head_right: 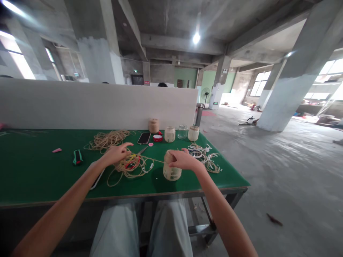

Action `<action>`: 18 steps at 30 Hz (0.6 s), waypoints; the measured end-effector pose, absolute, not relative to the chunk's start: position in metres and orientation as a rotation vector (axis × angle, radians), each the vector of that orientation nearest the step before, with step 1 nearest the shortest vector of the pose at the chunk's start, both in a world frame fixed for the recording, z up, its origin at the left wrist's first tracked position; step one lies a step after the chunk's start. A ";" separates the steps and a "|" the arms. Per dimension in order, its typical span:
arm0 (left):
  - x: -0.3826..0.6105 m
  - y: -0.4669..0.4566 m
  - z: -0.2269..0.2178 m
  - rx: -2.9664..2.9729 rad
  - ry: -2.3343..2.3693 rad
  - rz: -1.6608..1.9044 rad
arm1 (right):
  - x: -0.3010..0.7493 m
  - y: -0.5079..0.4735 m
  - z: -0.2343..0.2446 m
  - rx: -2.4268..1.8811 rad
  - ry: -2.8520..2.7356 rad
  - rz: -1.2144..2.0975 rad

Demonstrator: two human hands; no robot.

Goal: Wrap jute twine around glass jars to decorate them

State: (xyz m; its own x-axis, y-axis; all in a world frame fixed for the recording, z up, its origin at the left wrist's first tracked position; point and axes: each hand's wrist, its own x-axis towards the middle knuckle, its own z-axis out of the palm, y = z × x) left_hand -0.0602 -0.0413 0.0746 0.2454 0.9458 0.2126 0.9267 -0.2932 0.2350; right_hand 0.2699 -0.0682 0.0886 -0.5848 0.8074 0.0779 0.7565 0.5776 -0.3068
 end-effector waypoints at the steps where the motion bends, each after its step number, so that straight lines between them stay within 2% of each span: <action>1: -0.068 -0.036 0.077 2.394 1.859 0.515 | 0.273 -0.068 0.089 -1.319 -2.594 0.351; 12: -0.091 0.015 0.119 2.174 2.203 0.985 | 0.284 -0.069 0.088 -1.371 -2.572 0.322; 15: -0.092 0.013 0.108 2.235 2.234 0.883 | 0.289 -0.069 0.087 -1.378 -2.560 0.333; 18: -0.099 0.010 0.090 2.287 2.157 0.596 | 0.293 -0.068 0.086 -1.374 -2.554 0.359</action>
